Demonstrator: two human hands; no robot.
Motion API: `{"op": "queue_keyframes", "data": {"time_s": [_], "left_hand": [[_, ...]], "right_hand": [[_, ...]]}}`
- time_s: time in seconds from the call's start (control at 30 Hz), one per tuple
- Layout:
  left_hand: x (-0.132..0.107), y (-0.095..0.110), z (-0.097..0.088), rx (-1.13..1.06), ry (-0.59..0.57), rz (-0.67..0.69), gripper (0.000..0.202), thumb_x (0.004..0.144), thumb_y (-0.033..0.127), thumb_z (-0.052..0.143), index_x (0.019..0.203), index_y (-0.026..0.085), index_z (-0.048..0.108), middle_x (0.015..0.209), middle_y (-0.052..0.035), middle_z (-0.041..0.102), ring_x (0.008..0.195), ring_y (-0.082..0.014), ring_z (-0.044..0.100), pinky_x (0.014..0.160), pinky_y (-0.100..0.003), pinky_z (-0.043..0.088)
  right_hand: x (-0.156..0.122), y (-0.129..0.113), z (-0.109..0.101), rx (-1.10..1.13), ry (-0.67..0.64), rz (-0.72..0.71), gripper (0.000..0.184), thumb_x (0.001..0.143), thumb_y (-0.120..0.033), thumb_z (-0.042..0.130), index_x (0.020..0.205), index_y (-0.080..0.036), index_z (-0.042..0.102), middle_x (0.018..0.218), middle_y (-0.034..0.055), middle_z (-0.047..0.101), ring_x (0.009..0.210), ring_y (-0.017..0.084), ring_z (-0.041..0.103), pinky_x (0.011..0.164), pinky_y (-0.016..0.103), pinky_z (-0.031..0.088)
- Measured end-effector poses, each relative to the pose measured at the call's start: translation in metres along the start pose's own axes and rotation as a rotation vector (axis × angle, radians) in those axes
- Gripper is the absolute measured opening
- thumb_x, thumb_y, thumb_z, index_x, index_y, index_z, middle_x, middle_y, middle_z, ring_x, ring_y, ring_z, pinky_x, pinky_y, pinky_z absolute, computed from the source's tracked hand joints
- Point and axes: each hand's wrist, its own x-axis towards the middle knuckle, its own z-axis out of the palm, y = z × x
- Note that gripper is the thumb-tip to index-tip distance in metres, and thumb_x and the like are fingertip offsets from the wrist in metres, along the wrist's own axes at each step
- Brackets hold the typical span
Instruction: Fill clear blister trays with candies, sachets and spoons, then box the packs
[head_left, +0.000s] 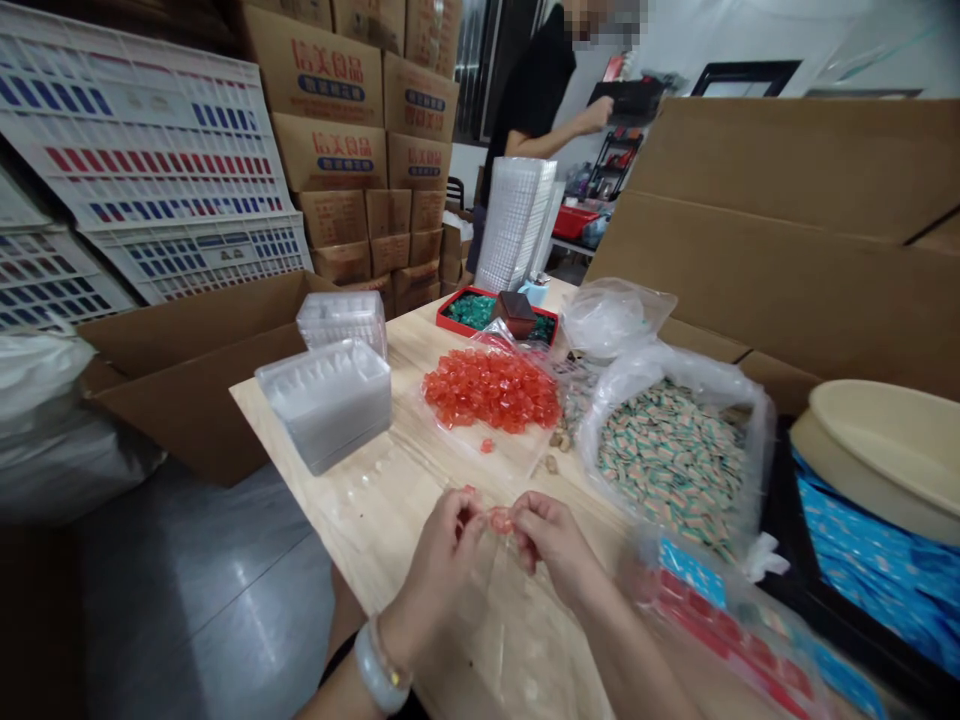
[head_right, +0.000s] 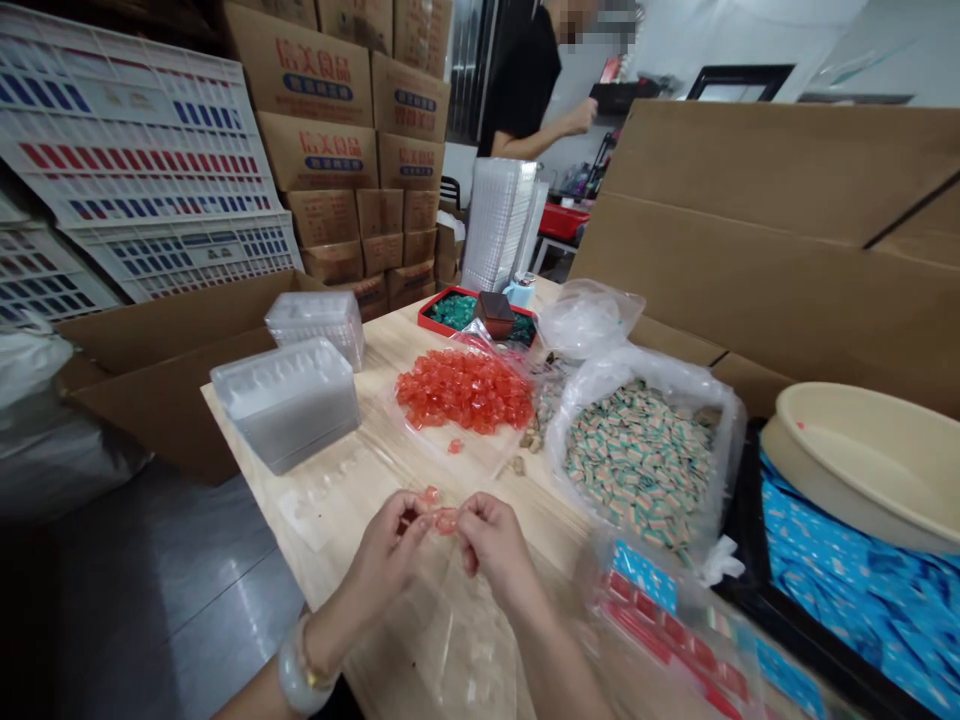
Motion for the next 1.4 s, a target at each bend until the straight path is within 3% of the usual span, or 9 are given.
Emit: {"op": "queue_keyframes", "data": {"time_s": [0.1, 0.23, 0.4, 0.57, 0.67, 0.77, 0.9, 1.0, 1.4], "left_hand": [[-0.004, 0.000, -0.018, 0.425, -0.055, 0.249, 0.016, 0.074, 0.021, 0.050, 0.089, 0.020, 0.055, 0.096, -0.0062, 0.051, 0.091, -0.0184, 0.044, 0.079, -0.033, 0.035], [-0.007, 0.004, -0.037, 0.503, -0.092, 0.194, 0.015, 0.078, 0.014, 0.041, 0.074, 0.019, 0.055, 0.080, -0.0038, 0.051, 0.078, -0.0150, 0.047, 0.070, -0.028, 0.038], [-0.001, -0.004, -0.052, 0.200, 0.063, -0.029, 0.009, 0.072, 0.017, 0.048, 0.063, 0.016, 0.051, 0.068, 0.0004, 0.047, 0.064, -0.0107, 0.046, 0.059, -0.022, 0.036], [0.011, -0.021, -0.072, -0.301, 0.179, -0.306, 0.028, 0.073, 0.039, 0.049, 0.058, 0.015, 0.045, 0.049, 0.0055, 0.037, 0.046, -0.0065, 0.034, 0.045, -0.020, 0.026], [0.019, -0.027, -0.086, -0.451, 0.151, -0.349, 0.030, 0.075, 0.042, 0.045, 0.065, 0.014, 0.048, 0.052, 0.0042, 0.040, 0.046, -0.0065, 0.036, 0.046, -0.020, 0.028], [0.026, -0.029, -0.104, -0.172, 0.178, -0.253, 0.034, 0.079, 0.042, 0.038, 0.062, 0.015, 0.050, 0.052, 0.0023, 0.043, 0.049, -0.0095, 0.041, 0.049, -0.023, 0.033], [0.030, -0.037, -0.126, 0.645, 0.333, 0.011, 0.019, 0.079, 0.028, 0.042, 0.084, 0.018, 0.057, 0.084, -0.0056, 0.056, 0.082, -0.0193, 0.049, 0.075, -0.034, 0.036], [0.030, -0.049, -0.130, 0.986, 0.282, 0.031, 0.019, 0.077, 0.017, 0.043, 0.090, 0.019, 0.057, 0.093, -0.0061, 0.056, 0.090, -0.0216, 0.047, 0.080, -0.037, 0.035], [0.028, -0.056, -0.124, 1.066, 0.215, 0.037, 0.021, 0.077, 0.012, 0.042, 0.092, 0.020, 0.054, 0.096, -0.0041, 0.056, 0.088, -0.0201, 0.046, 0.078, -0.035, 0.034]], "right_hand": [[0.006, 0.001, 0.011, -0.033, -0.104, 0.072, 0.012, 0.054, -0.024, 0.048, 0.049, -0.018, 0.040, 0.031, -0.0103, 0.038, 0.022, 0.003, 0.028, 0.025, 0.015, 0.018], [0.018, 0.001, 0.034, 0.038, -0.223, 0.184, 0.015, 0.058, -0.027, 0.047, 0.049, -0.018, 0.040, 0.033, -0.0104, 0.036, 0.023, 0.002, 0.026, 0.025, 0.015, 0.016], [0.034, 0.006, 0.062, -0.045, -0.241, 0.148, 0.023, 0.064, -0.032, 0.048, 0.049, -0.019, 0.037, 0.034, -0.0101, 0.033, 0.024, 0.003, 0.025, 0.026, 0.016, 0.015], [0.046, 0.010, 0.079, -0.269, -0.299, -0.353, 0.018, 0.070, -0.027, 0.054, 0.087, -0.020, 0.056, 0.074, -0.0008, 0.055, 0.060, 0.009, 0.053, 0.056, 0.021, 0.043], [0.055, 0.010, 0.087, -0.362, -0.422, -0.443, 0.019, 0.073, -0.023, 0.052, 0.091, -0.020, 0.057, 0.080, 0.0014, 0.055, 0.070, 0.012, 0.056, 0.065, 0.024, 0.044], [0.073, 0.008, 0.095, -0.446, -0.418, -0.438, 0.016, 0.072, -0.021, 0.053, 0.089, -0.020, 0.054, 0.076, 0.0006, 0.056, 0.066, 0.012, 0.055, 0.061, 0.024, 0.044], [0.113, 0.006, 0.109, -0.830, -0.329, -0.627, 0.010, 0.072, -0.016, 0.052, 0.081, -0.017, 0.055, 0.075, 0.0027, 0.056, 0.069, 0.014, 0.051, 0.063, 0.026, 0.041], [0.140, 0.009, 0.120, -1.075, -0.369, -0.709, 0.009, 0.072, -0.012, 0.050, 0.077, -0.016, 0.057, 0.076, 0.0040, 0.054, 0.072, 0.015, 0.051, 0.066, 0.025, 0.040], [0.141, 0.015, 0.104, -1.169, -0.460, -0.698, 0.016, 0.079, -0.014, 0.044, 0.085, -0.017, 0.058, 0.080, 0.0057, 0.059, 0.077, 0.015, 0.054, 0.070, 0.025, 0.040]]}}
